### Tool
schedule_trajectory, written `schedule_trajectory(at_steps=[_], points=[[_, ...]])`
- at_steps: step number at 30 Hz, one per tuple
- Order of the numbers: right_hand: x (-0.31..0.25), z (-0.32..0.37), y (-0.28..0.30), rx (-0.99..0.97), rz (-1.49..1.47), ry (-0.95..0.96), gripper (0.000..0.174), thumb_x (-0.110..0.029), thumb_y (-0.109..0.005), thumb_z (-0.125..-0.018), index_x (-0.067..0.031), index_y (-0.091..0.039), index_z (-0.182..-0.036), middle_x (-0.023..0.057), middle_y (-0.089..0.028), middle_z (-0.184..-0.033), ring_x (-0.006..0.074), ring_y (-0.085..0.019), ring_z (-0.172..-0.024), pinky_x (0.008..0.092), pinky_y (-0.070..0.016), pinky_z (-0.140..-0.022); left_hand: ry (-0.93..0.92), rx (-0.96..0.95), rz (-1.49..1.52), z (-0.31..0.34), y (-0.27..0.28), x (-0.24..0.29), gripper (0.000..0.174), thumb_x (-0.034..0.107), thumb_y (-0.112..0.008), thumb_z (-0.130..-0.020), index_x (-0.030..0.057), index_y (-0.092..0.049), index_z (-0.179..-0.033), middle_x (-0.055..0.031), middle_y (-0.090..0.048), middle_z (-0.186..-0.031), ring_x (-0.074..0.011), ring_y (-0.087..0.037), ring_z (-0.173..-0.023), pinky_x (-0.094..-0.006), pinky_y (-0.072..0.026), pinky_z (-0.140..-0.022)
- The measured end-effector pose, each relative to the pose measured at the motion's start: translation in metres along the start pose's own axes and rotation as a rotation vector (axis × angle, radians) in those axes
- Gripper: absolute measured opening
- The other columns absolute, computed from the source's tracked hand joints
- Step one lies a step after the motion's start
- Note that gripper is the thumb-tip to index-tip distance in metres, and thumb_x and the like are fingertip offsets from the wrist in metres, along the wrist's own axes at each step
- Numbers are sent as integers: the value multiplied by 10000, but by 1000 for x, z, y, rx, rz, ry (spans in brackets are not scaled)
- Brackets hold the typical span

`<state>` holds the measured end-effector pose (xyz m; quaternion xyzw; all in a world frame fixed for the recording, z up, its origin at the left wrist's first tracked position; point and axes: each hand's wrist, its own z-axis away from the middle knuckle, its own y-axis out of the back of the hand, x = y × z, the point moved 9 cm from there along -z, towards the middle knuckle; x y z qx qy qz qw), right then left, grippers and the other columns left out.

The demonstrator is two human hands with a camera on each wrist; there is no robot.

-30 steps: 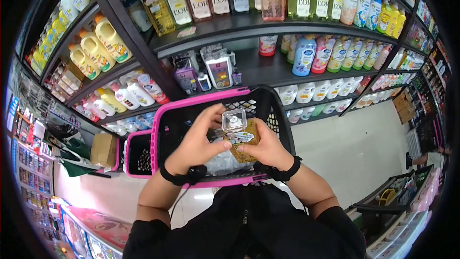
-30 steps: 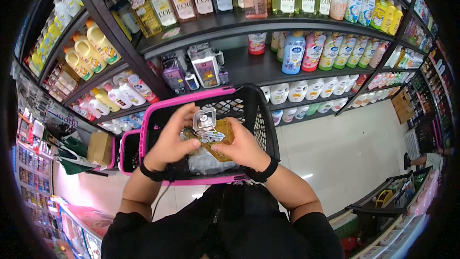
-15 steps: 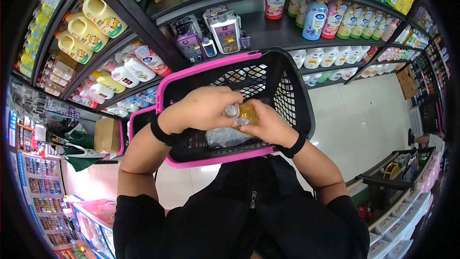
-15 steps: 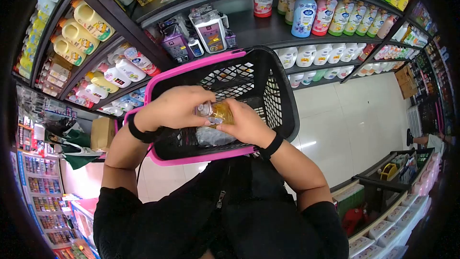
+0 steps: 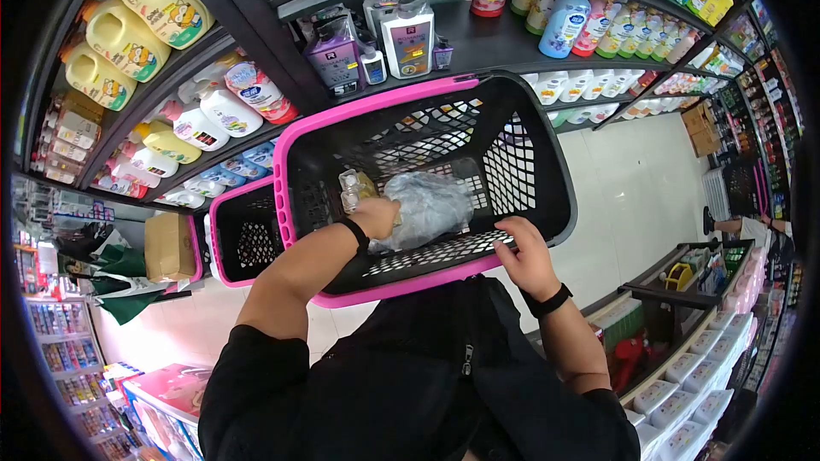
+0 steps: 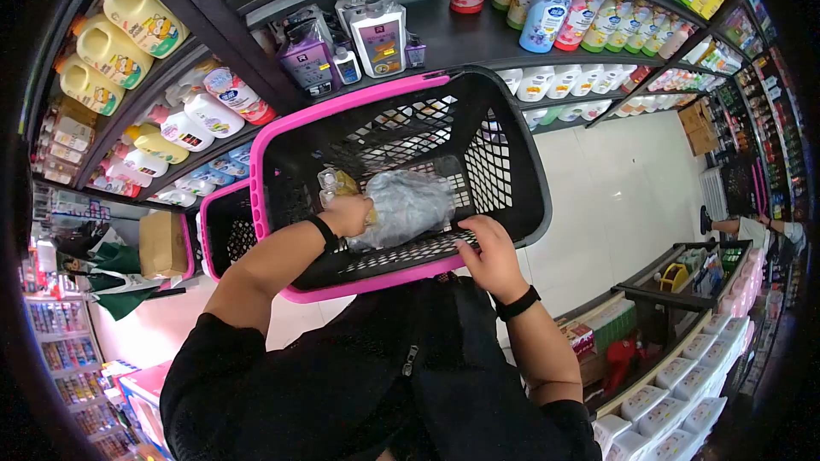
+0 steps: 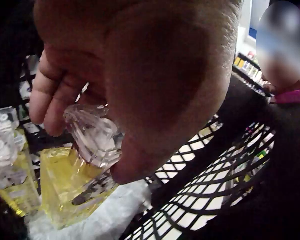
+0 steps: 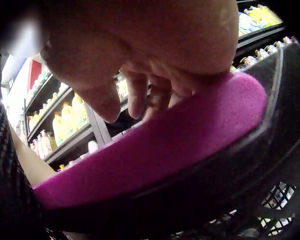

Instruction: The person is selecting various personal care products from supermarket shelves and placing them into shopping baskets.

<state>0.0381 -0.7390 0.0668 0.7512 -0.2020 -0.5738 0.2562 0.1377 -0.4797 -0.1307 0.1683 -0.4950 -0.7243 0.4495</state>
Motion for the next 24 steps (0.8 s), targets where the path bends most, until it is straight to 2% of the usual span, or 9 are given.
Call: schedule_trajectory(at_steps=[6,9,10,13,16,21,23,24], points=[[4,1,-4,149,37,-40,160,-47,-699,-820,-17,-665,-973,156,-682,-952,345,-664,-880,410,-530,-796,175,-212,-155,-1,-64,-43,363,174,-686,-817,41,-666,-1154,-180,-709,-1151,-326,-711,-1027,-462,-581,-773],[3,1,-4,216,81,-5,113,-38,-695,-811,-25,-663,-918,133,-685,-887,324,-668,-809,404,-532,-741,388,-258,-140,-3,-97,-72,377,149,-660,-860,51,-675,-1224,-146,-703,-1216,-298,-717,-1039,-493,-596,-721],[2,2,-4,231,96,13,100,-36,-693,-807,-29,-662,-902,126,-685,-870,317,-667,-791,403,-532,-725,416,-325,-139,-4,-107,-79,369,117,-639,-885,60,-682,-1247,-109,-697,-1249,-297,-718,-1036,-519,-597,-672],[-2,3,-7,237,171,40,92,-37,-692,-800,-41,-661,-886,110,-682,-852,311,-665,-783,399,-532,-713,468,-316,-162,-4,-117,-97,345,92,-631,-887,67,-695,-1225,-98,-709,-1226,-306,-729,-993,-525,-596,-654],[-6,3,-8,242,211,57,87,-38,-693,-793,-48,-660,-872,100,-675,-836,308,-659,-771,398,-528,-701,544,-139,-126,-4,-108,-104,337,79,-635,-879,75,-708,-1209,-91,-723,-1194,-311,-737,-954,-528,-594,-631],[-6,2,-9,213,211,21,67,-42,-691,-795,-48,-662,-855,101,-669,-820,311,-652,-759,400,-521,-688,536,-192,-180,-23,-145,-111,276,81,-652,-863,82,-753,-1120,-83,-745,-1127,-322,-741,-915,-528,-590,-598],[-6,1,-10,217,224,27,64,-50,-691,-793,-49,-663,-850,105,-664,-817,316,-647,-758,407,-516,-681,565,-223,-187,-21,-146,-109,250,85,-656,-860,82,-767,-1083,-81,-751,-1105,-327,-741,-909,-537,-586,-584],[-6,2,-11,211,229,35,67,-50,-693,-789,-51,-663,-849,106,-661,-816,319,-645,-760,411,-515,-680,610,-244,-168,-13,-127,-100,239,88,-656,-860,82,-772,-1068,-80,-753,-1094,-329,-740,-905,-543,-583,-577]])
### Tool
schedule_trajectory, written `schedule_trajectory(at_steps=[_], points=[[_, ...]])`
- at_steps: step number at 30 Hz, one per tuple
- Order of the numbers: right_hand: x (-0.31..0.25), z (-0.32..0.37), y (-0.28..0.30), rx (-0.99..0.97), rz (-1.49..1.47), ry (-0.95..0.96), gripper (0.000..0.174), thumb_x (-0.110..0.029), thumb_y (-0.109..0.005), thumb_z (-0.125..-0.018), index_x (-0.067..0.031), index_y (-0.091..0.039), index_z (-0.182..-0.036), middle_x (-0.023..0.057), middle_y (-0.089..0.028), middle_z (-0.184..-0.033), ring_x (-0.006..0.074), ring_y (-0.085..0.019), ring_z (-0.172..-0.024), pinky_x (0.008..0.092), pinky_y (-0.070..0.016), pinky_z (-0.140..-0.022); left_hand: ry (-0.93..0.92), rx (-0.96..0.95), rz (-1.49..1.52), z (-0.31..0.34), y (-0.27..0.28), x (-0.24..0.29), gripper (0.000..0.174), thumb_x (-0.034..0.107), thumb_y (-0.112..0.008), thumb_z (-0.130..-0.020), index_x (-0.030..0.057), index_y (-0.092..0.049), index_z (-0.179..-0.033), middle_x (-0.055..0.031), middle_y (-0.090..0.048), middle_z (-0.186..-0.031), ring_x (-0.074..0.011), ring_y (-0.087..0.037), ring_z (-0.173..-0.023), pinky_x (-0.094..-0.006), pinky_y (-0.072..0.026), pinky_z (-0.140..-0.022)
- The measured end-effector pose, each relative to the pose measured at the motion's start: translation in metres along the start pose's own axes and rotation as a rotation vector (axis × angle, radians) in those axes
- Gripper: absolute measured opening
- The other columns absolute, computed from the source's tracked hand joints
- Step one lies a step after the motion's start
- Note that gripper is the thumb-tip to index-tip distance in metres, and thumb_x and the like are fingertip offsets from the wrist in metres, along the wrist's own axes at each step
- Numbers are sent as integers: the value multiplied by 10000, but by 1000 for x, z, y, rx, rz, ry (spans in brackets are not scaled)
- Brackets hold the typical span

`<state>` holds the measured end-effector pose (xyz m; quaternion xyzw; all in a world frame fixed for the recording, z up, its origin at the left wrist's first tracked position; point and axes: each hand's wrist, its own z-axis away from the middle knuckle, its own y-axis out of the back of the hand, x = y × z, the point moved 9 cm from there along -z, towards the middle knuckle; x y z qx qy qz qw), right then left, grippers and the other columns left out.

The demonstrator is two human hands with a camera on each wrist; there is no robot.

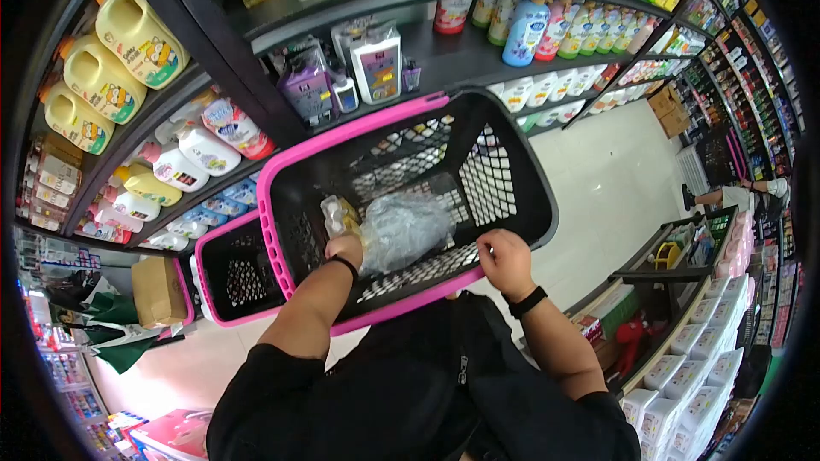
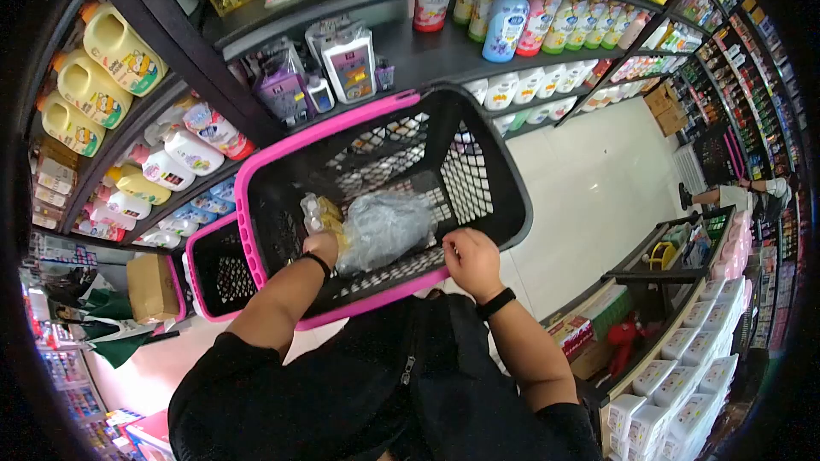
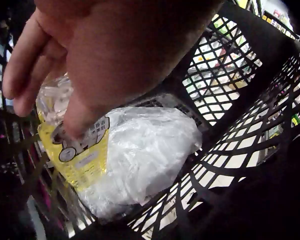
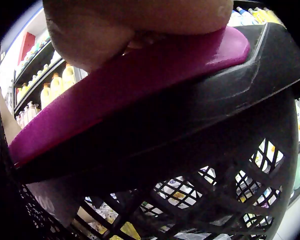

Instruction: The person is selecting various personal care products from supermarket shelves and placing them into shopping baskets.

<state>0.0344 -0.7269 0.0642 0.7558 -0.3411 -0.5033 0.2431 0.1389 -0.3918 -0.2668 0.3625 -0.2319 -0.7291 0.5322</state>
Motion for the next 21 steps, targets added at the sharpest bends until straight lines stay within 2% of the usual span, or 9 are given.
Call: schedule_trajectory(at_steps=[3,5,7,9,12,15,16,19,21], points=[[-1,-2,1,-2,3,18,59,-54,-693,-782,-59,-655,-827,112,-653,-813,334,-640,-767,425,-516,-681,12,-35,26,16,27,-2,249,99,-653,-863,81,-770,-1082,-89,-752,-1096,-336,-739,-890,-576,-574,-573],[3,0,-3,-15,10,18,49,-62,-689,-788,-63,-654,-822,110,-656,-817,332,-643,-774,427,-517,-683,31,-80,18,-17,-2,-4,274,106,-651,-871,91,-762,-1121,-76,-740,-1149,-333,-733,-926,-588,-575,-597],[4,-1,-2,-26,4,12,44,-72,-688,-792,-68,-657,-822,107,-659,-819,331,-646,-779,428,-519,-683,-7,-98,28,-12,2,-5,331,110,-613,-902,108,-723,-1214,-79,-686,-1284,-329,-697,-1087,-634,-563,-694],[5,0,-2,-69,-27,9,63,-116,-688,-822,-68,-660,-850,106,-663,-831,337,-647,-781,432,-523,-683,-60,-177,-47,-39,-28,-4,333,174,-606,-914,104,-718,-1219,-96,-661,-1322,-302,-681,-1132,-609,-565,-702],[16,-4,-8,-310,-172,-21,126,-166,-690,-872,-50,-671,-916,121,-668,-854,320,-665,-809,407,-534,-712,-158,-158,9,-23,1,1,447,314,-620,-918,56,-656,-1281,-150,-641,-1329,-333,-663,-1151,-562,-564,-784],[27,-39,15,-392,-320,-3,138,-166,-682,-895,-40,-668,-950,138,-672,-865,308,-668,-804,385,-529,-715,-409,45,237,71,130,14,629,437,-652,-889,4,-571,-1338,-225,-650,-1265,-399,-646,-1133,-501,-532,-893],[36,-59,25,-374,-296,36,144,-162,-683,-894,-33,-662,-953,144,-668,-859,311,-664,-813,384,-526,-713,-495,10,342,94,159,18,732,480,-664,-876,-24,-496,-1380,-274,-651,-1218,-439,-625,-1133,-464,-489,-970],[56,-145,71,-293,-352,23,152,-121,-675,-898,-16,-644,-1004,133,-659,-930,258,-662,-825,369,-527,-718,-608,234,536,162,230,26,678,472,-669,-882,7,-515,-1351,-315,-649,-1167,-467,-629,-1087,-506,-504,-918],[71,-209,103,-91,-317,175,196,-103,-675,-894,-20,-630,-1066,112,-645,-950,225,-641,-819,340,-529,-737,-591,341,606,213,263,30,667,441,-687,-880,14,-515,-1364,-307,-646,-1185,-460,-631,-1090,-498,-506,-918]])
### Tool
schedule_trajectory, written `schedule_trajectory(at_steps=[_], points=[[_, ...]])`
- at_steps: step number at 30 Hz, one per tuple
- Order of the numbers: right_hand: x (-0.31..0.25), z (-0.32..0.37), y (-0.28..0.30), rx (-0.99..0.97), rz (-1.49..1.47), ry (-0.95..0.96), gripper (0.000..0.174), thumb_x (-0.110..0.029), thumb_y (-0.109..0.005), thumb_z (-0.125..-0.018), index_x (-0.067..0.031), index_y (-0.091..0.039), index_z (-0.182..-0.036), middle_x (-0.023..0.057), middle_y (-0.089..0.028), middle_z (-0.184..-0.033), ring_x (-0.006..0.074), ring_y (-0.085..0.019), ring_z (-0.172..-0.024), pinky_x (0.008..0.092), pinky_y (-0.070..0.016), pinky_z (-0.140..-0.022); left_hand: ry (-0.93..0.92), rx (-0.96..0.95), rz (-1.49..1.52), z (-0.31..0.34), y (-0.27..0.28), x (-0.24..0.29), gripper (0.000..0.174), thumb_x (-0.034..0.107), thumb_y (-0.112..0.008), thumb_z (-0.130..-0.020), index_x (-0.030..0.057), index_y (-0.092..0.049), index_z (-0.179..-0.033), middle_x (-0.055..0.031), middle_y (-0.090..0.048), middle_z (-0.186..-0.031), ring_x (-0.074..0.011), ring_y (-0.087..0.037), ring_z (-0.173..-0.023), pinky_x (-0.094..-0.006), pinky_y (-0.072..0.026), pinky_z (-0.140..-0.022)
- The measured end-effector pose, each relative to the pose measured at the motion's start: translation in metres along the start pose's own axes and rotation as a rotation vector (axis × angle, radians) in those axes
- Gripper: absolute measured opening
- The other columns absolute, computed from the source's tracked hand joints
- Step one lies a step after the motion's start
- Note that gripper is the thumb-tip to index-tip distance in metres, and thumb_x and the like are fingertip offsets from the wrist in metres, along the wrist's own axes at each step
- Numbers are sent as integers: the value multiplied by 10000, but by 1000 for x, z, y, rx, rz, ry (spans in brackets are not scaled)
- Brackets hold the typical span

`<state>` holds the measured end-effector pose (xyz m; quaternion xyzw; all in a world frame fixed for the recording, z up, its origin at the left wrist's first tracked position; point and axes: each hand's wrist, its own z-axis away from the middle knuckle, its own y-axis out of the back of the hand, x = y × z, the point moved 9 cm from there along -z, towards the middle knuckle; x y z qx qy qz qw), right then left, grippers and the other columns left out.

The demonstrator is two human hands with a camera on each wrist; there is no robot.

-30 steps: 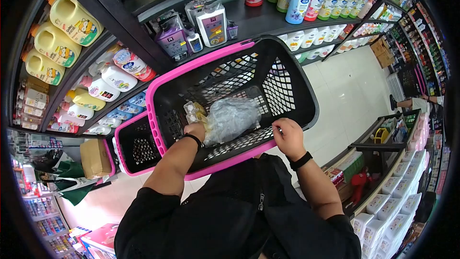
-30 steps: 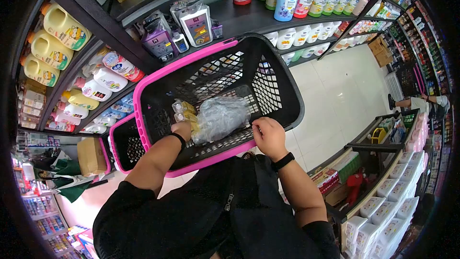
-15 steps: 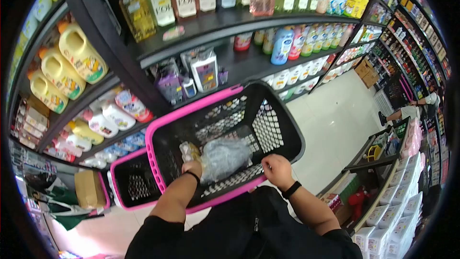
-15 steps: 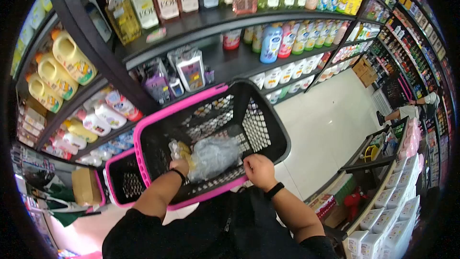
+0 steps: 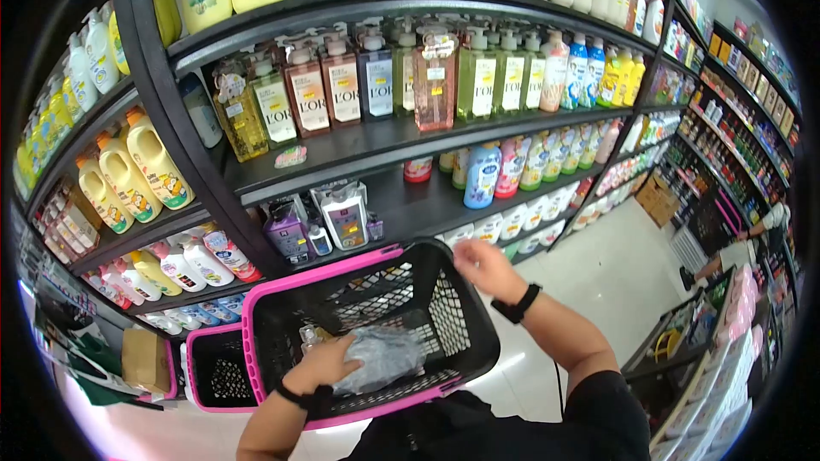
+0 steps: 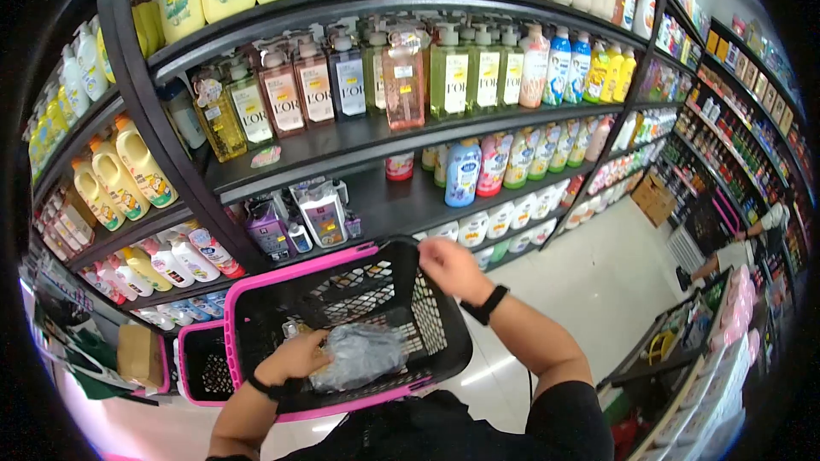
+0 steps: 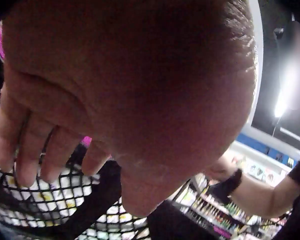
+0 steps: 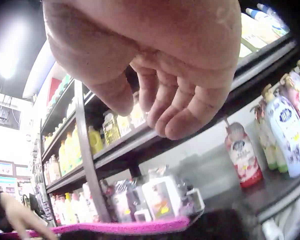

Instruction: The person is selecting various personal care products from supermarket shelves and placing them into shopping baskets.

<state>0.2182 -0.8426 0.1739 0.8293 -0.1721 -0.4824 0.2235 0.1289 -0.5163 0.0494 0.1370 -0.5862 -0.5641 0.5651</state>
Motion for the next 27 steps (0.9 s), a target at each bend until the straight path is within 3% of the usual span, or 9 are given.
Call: schedule_trajectory(at_steps=[2,4,9,12,15,17,20,23,27], points=[[41,-62,25,55,-153,-27,311,-114,-691,-885,-23,-593,-1165,115,-646,-1009,240,-641,-874,337,-537,-781,-10,193,112,25,4,29,619,400,-706,-878,7,-549,-1330,-291,-660,-1145,-450,-644,-1059,-480,-517,-913],[27,-117,61,196,-67,34,450,-132,-713,-872,-8,-538,-1267,148,-637,-1119,275,-639,-995,372,-532,-856,111,194,247,44,-9,45,622,362,-720,-873,-4,-532,-1339,-272,-654,-1181,-417,-641,-1096,-448,-525,-916],[45,-211,84,487,-92,97,682,-158,-741,-859,46,-408,-1417,276,-547,-1340,344,-569,-1235,394,-470,-1024,285,379,104,80,-56,55,502,349,-738,-843,12,-630,-1199,-240,-691,-1016,-420,-662,-963,-480,-524,-859],[37,-241,74,439,-248,94,691,-160,-753,-848,73,-409,-1400,299,-532,-1357,366,-586,-1222,410,-473,-1018,329,475,-20,99,-53,75,486,349,-757,-819,24,-641,-1162,-225,-688,-1026,-414,-652,-985,-486,-510,-880],[60,-277,58,380,-239,143,740,-128,-766,-826,98,-368,-1408,344,-503,-1359,375,-671,-1084,403,-528,-936,368,547,8,109,-50,78,487,345,-765,-811,25,-640,-1155,-217,-683,-1043,-416,-643,-1004,-490,-505,-888],[45,-281,54,245,-437,59,769,-98,-760,-825,87,-324,-1430,314,-527,-1328,350,-701,-1006,386,-617,-784,393,558,24,109,-49,80,489,333,-757,-823,19,-632,-1177,-217,-680,-1056,-420,-639,-1009,-492,-502,-894],[48,-293,52,234,-593,-48,758,-89,-743,-840,74,-304,-1436,255,-572,-1277,325,-704,-983,385,-654,-697,361,554,29,100,-46,88,489,324,-743,-837,8,-625,-1191,-226,-681,-1043,-420,-642,-1005,-484,-512,-879],[47,-297,49,161,-693,-63,640,-62,-717,-857,61,-361,-1374,199,-604,-1222,274,-705,-941,386,-660,-722,405,434,141,90,-49,91,499,319,-731,-848,-5,-616,-1210,-231,-687,-1033,-418,-648,-1002,-479,-522,-868],[39,-284,43,47,-762,-57,469,-22,-677,-876,30,-466,-1292,152,-645,-1123,241,-703,-914,375,-647,-705,310,489,134,93,-35,98,481,299,-729,-855,-9,-628,-1210,-223,-694,-1061,-407,-656,-1004,-467,-530,-866]])
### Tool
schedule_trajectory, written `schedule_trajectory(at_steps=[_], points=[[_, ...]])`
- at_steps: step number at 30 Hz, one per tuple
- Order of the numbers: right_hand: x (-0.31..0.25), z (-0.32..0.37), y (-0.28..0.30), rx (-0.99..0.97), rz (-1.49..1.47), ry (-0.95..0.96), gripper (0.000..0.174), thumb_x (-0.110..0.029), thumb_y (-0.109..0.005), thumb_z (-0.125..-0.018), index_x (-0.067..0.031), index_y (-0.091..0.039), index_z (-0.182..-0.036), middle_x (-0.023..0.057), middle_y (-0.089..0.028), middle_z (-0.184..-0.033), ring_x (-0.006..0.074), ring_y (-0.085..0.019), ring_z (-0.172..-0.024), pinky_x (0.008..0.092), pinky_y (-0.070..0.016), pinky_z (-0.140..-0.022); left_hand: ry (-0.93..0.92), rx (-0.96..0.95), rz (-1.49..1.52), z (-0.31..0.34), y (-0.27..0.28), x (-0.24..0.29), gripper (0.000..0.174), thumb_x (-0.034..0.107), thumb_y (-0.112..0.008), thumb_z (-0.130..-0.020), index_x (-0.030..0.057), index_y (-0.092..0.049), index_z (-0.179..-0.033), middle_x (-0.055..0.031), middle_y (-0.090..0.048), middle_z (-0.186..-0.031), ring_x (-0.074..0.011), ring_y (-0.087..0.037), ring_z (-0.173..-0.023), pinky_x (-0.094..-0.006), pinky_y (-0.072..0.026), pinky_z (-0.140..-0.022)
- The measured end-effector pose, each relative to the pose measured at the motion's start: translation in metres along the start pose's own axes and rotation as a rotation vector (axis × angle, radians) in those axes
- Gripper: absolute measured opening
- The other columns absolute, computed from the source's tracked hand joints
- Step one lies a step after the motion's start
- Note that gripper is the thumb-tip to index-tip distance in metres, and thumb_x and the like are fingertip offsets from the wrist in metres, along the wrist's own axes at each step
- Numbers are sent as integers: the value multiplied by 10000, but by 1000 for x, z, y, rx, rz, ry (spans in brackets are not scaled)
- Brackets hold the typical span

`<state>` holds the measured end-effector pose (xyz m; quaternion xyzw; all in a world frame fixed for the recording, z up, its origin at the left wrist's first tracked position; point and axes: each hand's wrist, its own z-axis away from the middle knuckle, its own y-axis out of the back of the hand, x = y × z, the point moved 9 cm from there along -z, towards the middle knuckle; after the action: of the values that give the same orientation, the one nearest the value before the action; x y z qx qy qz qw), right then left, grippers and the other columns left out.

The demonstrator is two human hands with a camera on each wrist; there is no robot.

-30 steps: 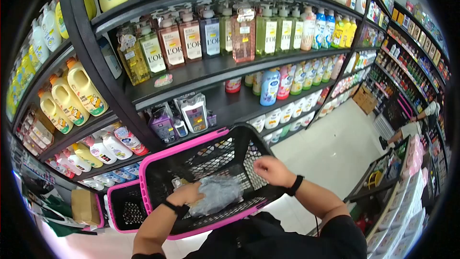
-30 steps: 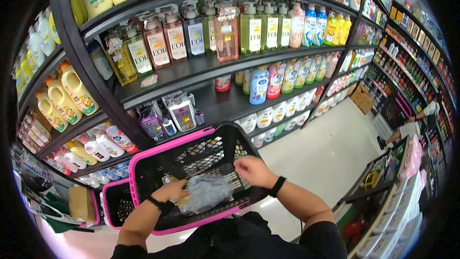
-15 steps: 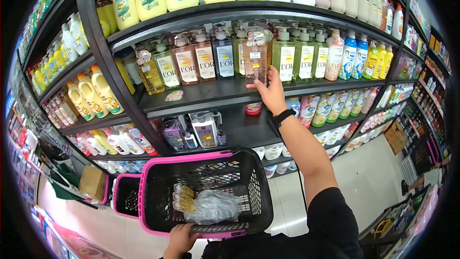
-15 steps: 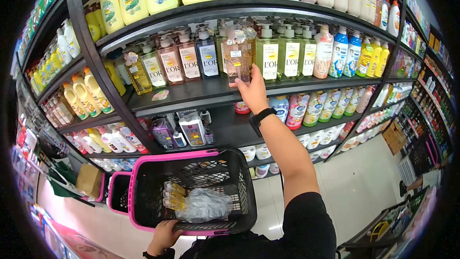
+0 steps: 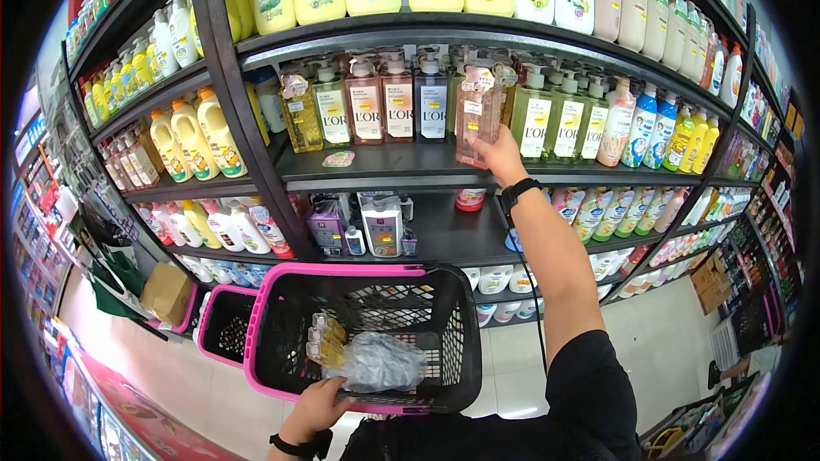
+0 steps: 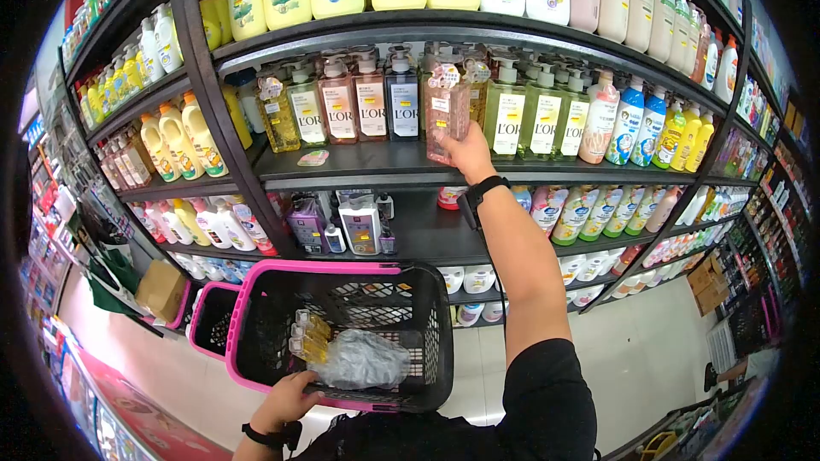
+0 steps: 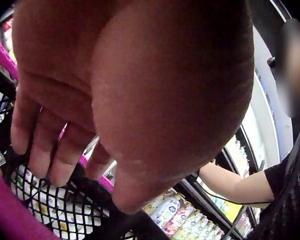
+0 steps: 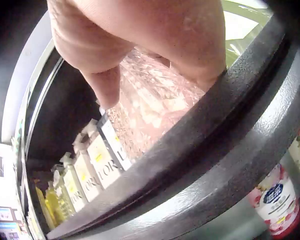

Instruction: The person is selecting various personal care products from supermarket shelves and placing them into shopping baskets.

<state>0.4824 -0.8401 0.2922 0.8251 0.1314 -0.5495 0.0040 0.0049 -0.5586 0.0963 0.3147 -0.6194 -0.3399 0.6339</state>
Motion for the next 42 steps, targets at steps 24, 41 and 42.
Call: schedule_trajectory(at_steps=[24,41,42], points=[[61,408,-217,-513,-94,-486,602,-60,-759,-848,47,-425,-1336,110,-587,-1221,159,-602,-1095,338,-508,-953,-314,-22,901,-78,127,35,712,181,-750,-883,-11,-388,-1465,-147,-579,-1288,-195,-592,-1100,-354,-479,-963],[81,411,-241,-622,663,-267,673,-226,-808,-797,38,-471,-1316,236,-580,-1222,379,-594,-1121,428,-478,-962,-592,-532,-43,-98,137,24,490,223,-794,-750,45,-633,-1177,-173,-671,-1000,-371,-653,-942,-429,-519,-807],[77,414,-238,-605,681,-284,660,-220,-779,-816,26,-464,-1341,247,-565,-1255,406,-577,-1146,439,-475,-971,-644,-464,-26,-100,128,22,412,256,-783,-721,62,-639,-1054,-158,-668,-898,-380,-656,-863,-451,-517,-740]])
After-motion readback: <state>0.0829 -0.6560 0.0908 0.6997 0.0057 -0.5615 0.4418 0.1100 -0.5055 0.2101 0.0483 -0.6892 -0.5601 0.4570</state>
